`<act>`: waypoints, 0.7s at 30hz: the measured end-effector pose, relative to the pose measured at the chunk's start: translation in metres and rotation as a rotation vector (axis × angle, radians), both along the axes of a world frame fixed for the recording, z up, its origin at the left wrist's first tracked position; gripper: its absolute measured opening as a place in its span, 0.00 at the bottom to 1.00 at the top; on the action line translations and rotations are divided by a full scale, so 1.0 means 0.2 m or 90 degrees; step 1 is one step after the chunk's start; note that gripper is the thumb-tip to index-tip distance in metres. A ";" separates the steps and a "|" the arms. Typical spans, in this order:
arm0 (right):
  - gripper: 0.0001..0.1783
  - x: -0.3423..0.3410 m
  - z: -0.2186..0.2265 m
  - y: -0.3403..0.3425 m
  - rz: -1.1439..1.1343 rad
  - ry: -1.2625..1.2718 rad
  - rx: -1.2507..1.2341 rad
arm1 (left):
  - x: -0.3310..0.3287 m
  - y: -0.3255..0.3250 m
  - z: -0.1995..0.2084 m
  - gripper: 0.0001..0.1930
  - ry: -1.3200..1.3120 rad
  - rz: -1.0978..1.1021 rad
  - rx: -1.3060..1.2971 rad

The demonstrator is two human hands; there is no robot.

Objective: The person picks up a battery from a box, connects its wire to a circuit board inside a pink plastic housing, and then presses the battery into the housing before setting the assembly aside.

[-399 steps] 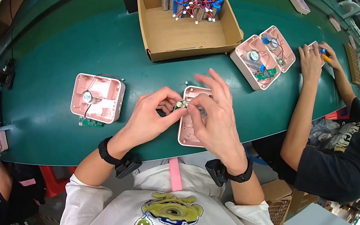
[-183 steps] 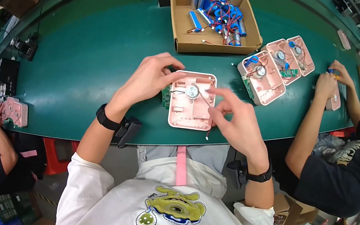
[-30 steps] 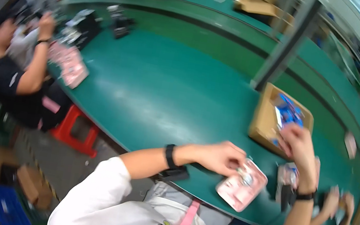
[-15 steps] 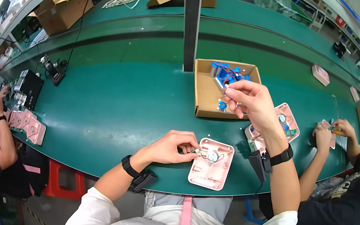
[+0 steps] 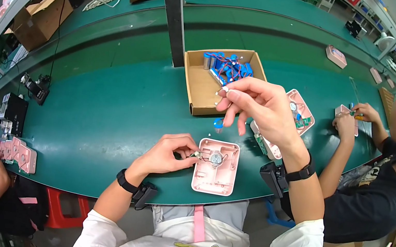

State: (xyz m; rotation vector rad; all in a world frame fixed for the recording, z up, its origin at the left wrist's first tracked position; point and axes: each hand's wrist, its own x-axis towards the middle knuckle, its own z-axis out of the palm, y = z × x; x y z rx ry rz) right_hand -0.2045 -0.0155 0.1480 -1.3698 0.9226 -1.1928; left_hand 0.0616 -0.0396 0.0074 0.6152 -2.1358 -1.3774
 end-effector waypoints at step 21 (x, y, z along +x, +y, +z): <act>0.09 0.04 -0.18 0.13 0.069 -0.030 0.166 | -0.05 0.03 0.02 0.09 0.020 0.057 0.142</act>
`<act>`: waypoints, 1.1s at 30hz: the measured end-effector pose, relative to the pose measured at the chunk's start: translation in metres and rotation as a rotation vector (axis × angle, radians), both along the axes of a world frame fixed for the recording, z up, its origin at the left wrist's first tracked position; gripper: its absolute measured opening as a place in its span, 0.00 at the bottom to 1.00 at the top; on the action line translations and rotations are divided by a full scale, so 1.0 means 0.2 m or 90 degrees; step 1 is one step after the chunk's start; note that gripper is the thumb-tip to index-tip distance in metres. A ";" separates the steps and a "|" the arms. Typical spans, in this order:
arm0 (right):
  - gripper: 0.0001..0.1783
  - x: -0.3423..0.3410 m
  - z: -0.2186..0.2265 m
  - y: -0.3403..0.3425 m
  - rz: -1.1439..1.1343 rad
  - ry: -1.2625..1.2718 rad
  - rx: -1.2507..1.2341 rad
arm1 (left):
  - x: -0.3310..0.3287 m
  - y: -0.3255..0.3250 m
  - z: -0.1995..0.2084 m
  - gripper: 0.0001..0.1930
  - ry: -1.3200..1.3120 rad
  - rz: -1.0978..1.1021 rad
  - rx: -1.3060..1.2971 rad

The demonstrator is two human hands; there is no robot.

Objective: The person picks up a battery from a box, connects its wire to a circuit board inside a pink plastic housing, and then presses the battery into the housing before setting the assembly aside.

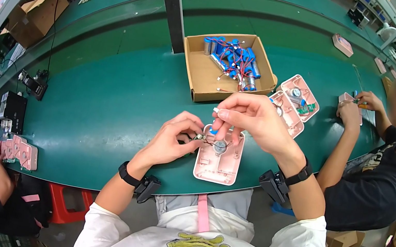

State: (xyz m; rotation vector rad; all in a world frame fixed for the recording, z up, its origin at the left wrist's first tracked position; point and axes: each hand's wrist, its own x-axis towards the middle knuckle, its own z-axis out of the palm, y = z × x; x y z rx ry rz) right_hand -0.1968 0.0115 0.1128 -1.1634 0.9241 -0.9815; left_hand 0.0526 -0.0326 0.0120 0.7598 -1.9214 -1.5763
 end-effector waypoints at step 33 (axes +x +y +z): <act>0.03 0.33 -0.26 0.19 -0.222 0.624 -0.251 | -0.07 0.11 -0.03 0.07 0.017 0.114 -0.344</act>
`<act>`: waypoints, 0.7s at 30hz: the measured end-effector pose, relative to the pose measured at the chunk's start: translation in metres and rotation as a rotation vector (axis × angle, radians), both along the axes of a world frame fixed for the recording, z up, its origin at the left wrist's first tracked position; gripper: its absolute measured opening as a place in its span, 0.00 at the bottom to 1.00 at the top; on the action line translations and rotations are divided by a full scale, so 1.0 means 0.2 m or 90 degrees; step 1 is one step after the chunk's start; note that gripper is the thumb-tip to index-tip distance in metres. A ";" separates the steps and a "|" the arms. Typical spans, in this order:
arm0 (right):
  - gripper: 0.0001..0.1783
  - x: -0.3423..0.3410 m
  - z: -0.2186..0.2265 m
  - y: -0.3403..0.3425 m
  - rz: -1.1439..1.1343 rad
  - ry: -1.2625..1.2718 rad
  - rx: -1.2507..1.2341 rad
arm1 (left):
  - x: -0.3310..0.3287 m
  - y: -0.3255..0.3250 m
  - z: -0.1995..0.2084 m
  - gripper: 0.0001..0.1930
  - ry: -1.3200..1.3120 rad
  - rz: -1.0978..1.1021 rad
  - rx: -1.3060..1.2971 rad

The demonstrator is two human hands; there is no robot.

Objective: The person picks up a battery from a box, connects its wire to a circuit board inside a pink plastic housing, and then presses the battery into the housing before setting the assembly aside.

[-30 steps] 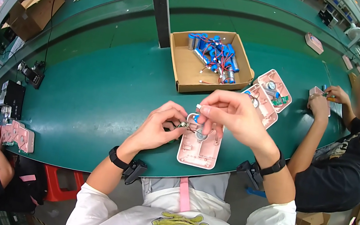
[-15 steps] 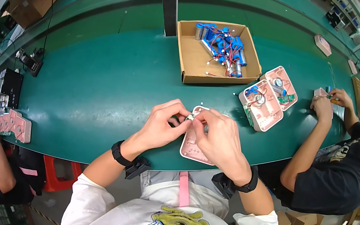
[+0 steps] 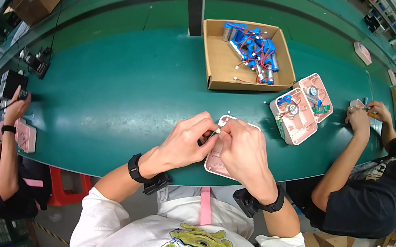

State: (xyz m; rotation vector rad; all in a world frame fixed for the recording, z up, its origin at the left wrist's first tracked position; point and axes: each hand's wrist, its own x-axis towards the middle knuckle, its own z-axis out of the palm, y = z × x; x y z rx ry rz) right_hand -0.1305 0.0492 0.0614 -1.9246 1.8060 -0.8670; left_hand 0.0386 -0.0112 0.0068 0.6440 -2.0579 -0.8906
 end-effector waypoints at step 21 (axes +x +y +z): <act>0.41 0.10 -0.19 0.45 -0.142 0.119 -0.031 | 0.09 0.17 0.23 0.15 -0.194 -0.126 0.357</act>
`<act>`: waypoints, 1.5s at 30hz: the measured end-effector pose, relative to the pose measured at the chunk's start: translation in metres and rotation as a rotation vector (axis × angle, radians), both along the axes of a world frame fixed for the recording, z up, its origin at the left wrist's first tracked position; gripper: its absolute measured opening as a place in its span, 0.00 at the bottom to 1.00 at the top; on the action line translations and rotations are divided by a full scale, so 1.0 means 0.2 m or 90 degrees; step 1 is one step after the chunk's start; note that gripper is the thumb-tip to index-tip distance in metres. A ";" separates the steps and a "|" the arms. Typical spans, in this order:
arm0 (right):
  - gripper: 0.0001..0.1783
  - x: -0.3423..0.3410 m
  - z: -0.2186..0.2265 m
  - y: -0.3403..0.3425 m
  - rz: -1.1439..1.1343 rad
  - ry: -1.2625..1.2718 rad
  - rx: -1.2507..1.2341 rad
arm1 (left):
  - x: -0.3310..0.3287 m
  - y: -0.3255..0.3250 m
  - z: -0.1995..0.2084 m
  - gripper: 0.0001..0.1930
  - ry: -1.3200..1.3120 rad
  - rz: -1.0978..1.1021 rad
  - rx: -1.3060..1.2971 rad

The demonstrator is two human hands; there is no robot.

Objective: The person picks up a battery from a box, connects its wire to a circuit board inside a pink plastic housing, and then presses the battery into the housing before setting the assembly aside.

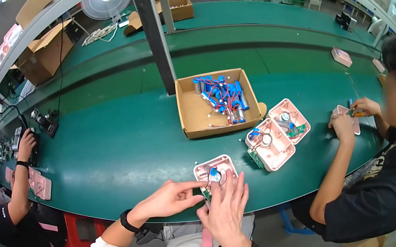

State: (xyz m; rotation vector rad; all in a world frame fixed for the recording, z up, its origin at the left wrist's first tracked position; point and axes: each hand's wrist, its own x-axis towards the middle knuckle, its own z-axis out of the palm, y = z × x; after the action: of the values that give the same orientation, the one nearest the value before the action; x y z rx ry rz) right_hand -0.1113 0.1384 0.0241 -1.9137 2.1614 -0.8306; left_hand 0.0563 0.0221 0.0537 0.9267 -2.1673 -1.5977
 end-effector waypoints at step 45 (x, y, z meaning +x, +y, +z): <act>0.20 -0.22 -0.02 -0.11 0.008 -0.220 0.032 | 0.03 -0.46 -0.44 0.09 0.220 -0.027 -0.085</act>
State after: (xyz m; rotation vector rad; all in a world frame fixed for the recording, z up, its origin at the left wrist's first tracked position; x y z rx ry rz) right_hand -0.1559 0.1161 0.0193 -1.6163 1.9427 -1.0080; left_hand 0.0633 -0.0705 -0.0342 0.5244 -2.0298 -1.4828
